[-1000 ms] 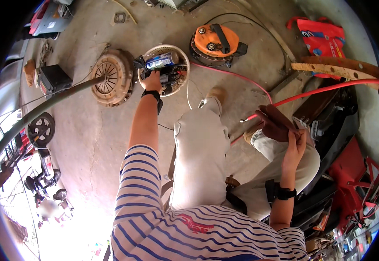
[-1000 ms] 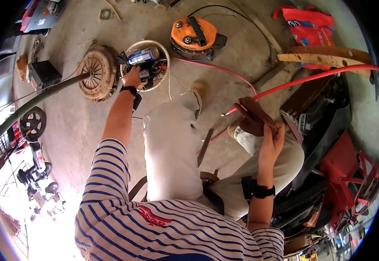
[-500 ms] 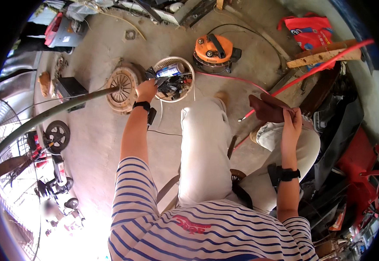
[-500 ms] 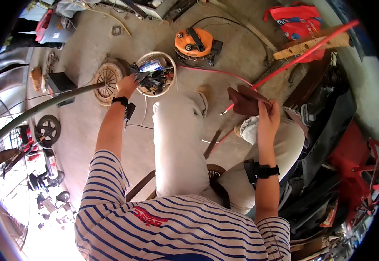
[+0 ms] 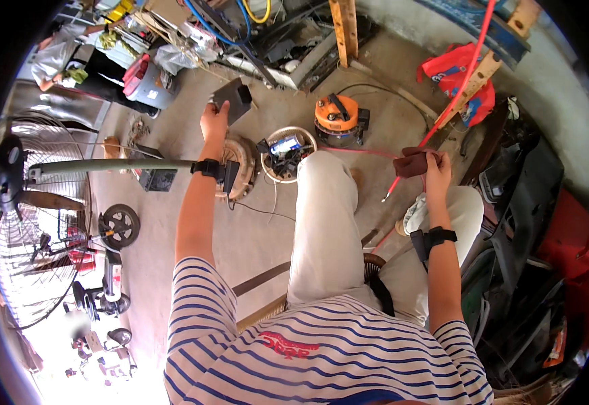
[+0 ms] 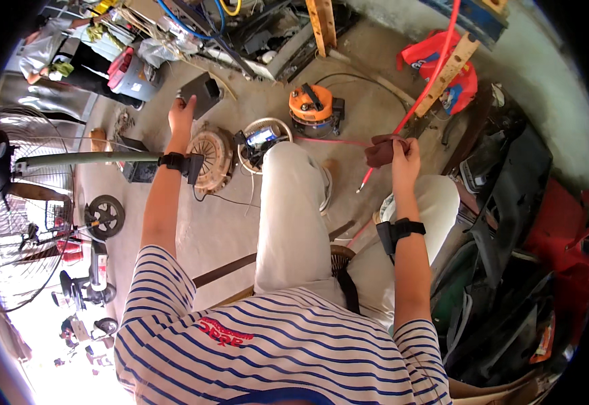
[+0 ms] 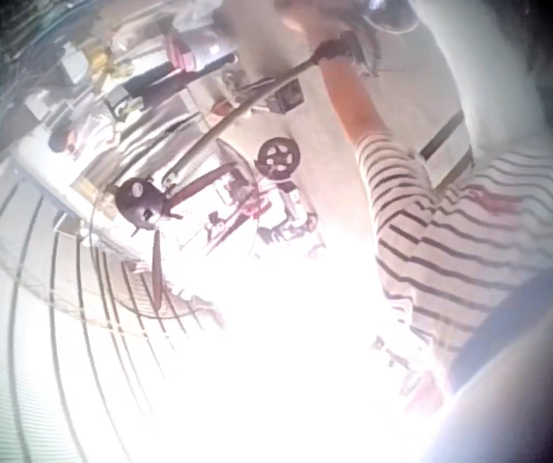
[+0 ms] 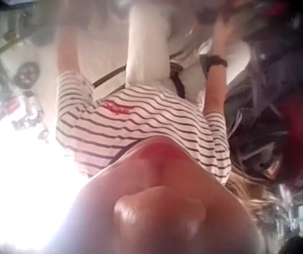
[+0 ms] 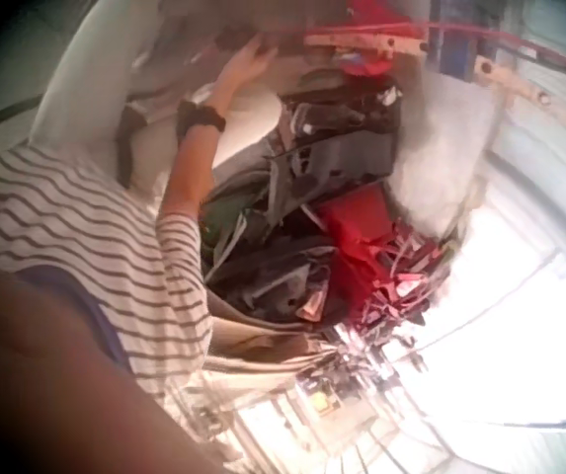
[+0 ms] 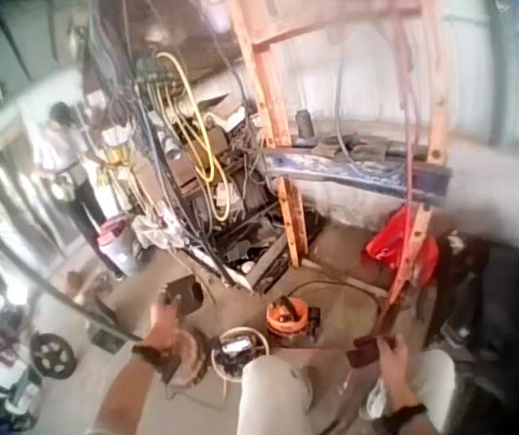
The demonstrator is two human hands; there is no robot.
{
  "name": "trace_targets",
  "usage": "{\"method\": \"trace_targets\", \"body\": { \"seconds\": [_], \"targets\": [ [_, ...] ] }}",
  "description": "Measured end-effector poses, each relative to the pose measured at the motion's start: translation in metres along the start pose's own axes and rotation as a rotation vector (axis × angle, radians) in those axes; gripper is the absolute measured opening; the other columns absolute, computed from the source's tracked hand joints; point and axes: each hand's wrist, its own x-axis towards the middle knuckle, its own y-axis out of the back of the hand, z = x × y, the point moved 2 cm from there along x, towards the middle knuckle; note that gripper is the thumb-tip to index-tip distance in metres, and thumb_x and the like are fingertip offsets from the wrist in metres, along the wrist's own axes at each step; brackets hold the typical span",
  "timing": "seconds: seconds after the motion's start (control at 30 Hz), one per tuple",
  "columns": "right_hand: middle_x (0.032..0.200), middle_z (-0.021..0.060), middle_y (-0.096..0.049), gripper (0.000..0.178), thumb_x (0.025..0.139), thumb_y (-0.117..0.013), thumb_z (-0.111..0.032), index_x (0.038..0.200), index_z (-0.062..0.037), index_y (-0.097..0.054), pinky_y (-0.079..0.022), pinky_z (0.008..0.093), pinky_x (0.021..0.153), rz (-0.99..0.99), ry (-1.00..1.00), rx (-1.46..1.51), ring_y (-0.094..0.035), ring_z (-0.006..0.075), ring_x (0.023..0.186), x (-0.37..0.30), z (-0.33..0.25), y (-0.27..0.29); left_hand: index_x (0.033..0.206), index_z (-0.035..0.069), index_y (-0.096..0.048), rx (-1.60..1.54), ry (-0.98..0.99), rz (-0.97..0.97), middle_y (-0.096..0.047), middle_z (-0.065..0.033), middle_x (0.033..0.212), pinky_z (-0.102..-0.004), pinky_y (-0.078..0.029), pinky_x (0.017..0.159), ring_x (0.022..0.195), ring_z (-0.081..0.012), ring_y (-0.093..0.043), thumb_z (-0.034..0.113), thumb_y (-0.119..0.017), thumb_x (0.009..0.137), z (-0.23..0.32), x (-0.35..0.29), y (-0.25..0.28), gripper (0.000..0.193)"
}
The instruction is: The person wipes a small mechanical part with a cloth, sands a separate flat rectangular component, and then uses a cloth to clean the same component.
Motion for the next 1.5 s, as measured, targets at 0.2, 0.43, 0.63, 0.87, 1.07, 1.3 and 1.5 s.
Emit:
{"method": "trace_targets", "body": {
  "seconds": [0.2,0.43,0.63,0.87,1.07,1.3,1.5],
  "targets": [
    [0.067,-0.0023,-0.047,0.009,0.084,-0.050,-0.014,0.079,-0.0068,-0.050,-0.035,0.0194,0.049,0.086,-0.058,0.386,-0.043,0.0056,0.061,-0.010,-0.024,0.016,0.090,0.009,-0.050,-1.186,0.159,-0.315,-0.054,-0.0007,0.073,-0.0246,-0.045,0.046,0.060,-0.0099,-0.054,0.020,-0.063,0.076,0.135,-0.082,0.009,0.022],
    [0.085,0.0001,-0.055,0.006,0.082,-0.050,-0.008,0.088,-0.0074,-0.052,-0.040,0.0229,0.072,-0.087,-0.122,0.868,-0.051,0.0111,0.081,-0.011,-0.023,0.045,0.090,0.009,-0.048,-1.486,0.363,-0.750,-0.054,0.0007,0.074,-0.0234,-0.043,0.043,0.056,-0.0089,-0.053,0.017,-0.064,0.074,0.188,-0.242,-0.097,0.024],
    [0.089,0.0024,-0.055,0.021,0.080,-0.054,-0.011,0.099,-0.0057,-0.049,-0.038,0.0246,0.075,-0.483,-0.211,0.654,-0.049,0.0112,0.086,-0.055,-0.022,0.050,0.090,0.009,-0.050,-1.291,0.406,-0.883,-0.055,-0.0003,0.076,-0.0212,-0.042,0.047,0.061,-0.0082,-0.054,0.014,-0.065,0.073,0.126,-0.305,-0.160,0.023],
    [0.113,0.0093,-0.043,0.052,0.077,-0.064,-0.023,0.114,0.0002,-0.035,-0.035,0.0294,0.086,-0.290,0.036,0.060,-0.044,0.0189,0.101,-0.088,0.006,0.009,0.095,0.008,-0.050,-1.125,0.324,-1.107,-0.056,0.0007,0.080,-0.0205,-0.042,0.055,0.066,-0.0080,-0.053,0.011,-0.068,0.069,0.124,-0.311,-0.168,0.031],
    [0.120,0.0064,-0.039,0.061,0.080,-0.059,-0.030,0.125,-0.0077,-0.026,-0.033,0.0297,0.089,-0.186,-0.199,0.236,-0.038,0.0184,0.108,-0.080,0.001,0.014,0.101,0.008,-0.050,-1.141,0.240,-1.158,-0.056,0.0013,0.082,-0.0212,-0.041,0.056,0.067,-0.0078,-0.053,0.006,-0.068,0.067,0.121,-0.306,-0.173,0.038],
    [0.119,-0.0061,-0.043,0.049,0.082,-0.050,-0.045,0.120,-0.0153,-0.042,-0.033,0.0309,0.088,-0.456,-0.673,0.886,-0.039,0.0123,0.109,-0.088,-0.018,0.022,0.107,0.006,-0.045,-1.413,0.382,-1.129,-0.051,-0.0049,0.103,-0.0275,-0.038,0.080,0.096,-0.0166,-0.048,0.008,-0.065,0.069,0.127,-0.303,-0.165,0.043],
    [0.113,0.0011,-0.048,0.041,0.082,-0.055,-0.030,0.116,-0.0089,-0.046,-0.035,0.0277,0.084,-0.229,-0.452,0.597,-0.047,0.0118,0.095,-0.077,-0.009,0.028,0.109,0.007,-0.043,-1.289,0.417,-1.110,-0.050,-0.0056,0.105,-0.0290,-0.038,0.081,0.098,-0.0185,-0.047,0.007,-0.064,0.068,0.122,-0.303,-0.174,0.046]
  ]
}}
